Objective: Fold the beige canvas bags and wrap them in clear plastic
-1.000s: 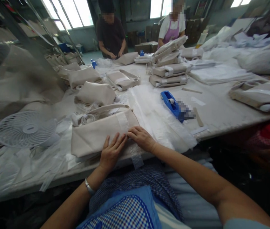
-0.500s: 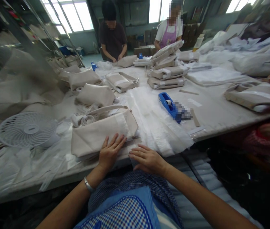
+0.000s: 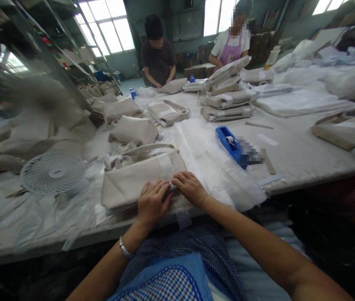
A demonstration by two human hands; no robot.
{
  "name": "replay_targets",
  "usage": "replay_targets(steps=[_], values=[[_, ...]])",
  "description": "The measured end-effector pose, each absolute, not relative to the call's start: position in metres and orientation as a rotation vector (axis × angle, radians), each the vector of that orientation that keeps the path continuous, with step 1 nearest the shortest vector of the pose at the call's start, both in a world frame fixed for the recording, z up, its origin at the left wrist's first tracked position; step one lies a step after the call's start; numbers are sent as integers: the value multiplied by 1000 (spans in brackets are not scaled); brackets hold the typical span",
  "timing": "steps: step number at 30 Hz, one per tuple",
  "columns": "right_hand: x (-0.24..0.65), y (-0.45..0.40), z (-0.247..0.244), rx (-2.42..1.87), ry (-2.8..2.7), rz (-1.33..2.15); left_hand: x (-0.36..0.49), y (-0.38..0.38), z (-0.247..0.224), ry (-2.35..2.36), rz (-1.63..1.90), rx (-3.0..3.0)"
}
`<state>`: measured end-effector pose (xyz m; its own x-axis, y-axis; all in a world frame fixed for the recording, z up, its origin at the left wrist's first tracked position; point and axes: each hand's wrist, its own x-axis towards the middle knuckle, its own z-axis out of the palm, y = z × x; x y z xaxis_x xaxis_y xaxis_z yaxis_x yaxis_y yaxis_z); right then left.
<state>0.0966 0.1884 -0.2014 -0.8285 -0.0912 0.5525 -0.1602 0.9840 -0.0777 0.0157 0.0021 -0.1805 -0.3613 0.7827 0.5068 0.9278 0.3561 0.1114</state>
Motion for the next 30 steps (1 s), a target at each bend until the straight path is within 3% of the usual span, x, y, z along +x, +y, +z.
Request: replay_targets(steps=[13,21,30], values=[[203,168,-209,476,-2826,272,8,16,-206,-2082,-505,-1514],[170,152,-232,435,-2351,348,8,13,-203,-2036,-481,-1518],[190,135,-224,360,-2367,441,7,15,-203,-2030,-494,-1517]])
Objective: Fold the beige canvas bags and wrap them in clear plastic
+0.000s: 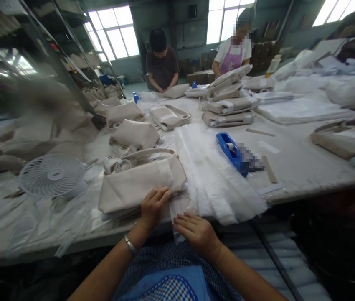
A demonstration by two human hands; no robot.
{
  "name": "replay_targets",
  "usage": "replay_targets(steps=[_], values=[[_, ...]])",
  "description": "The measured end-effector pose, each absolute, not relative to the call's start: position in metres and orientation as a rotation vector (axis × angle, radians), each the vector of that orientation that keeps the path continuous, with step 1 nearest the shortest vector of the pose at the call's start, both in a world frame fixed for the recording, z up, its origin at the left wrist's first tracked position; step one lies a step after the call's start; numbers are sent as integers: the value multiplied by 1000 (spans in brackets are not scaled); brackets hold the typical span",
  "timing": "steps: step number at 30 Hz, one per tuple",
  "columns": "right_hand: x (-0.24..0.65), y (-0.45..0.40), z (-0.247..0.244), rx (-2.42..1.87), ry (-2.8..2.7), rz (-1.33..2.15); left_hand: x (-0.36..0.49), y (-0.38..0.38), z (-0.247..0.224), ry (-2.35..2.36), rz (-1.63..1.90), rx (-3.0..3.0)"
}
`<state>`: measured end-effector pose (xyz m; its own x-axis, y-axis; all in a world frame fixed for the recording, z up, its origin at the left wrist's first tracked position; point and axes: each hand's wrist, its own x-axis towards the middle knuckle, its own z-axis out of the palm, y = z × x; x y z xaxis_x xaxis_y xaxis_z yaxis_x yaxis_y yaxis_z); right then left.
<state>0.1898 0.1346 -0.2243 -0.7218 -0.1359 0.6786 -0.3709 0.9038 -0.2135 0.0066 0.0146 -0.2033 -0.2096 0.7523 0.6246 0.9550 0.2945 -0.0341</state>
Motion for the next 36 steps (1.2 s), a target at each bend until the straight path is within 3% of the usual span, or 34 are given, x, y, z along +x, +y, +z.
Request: replay_targets(steps=[7,13,24,30,36], values=[[169,160,-170,403,-2429,520,8,8,-205,-2015,-550,-1601],[97,201,-131,325,-2484,586,5,0,-206,-2026,-581,-1641],[12,231,-159,217,-2543,610,-3,2,-197,-2145,-470,-1618],[5,227,-169,-122,-2505,652,0,10,-187,-2227,-480,-1525],[78,252,-145,-152,-2378,229,5,7,-193,-2283,-665,-1499]])
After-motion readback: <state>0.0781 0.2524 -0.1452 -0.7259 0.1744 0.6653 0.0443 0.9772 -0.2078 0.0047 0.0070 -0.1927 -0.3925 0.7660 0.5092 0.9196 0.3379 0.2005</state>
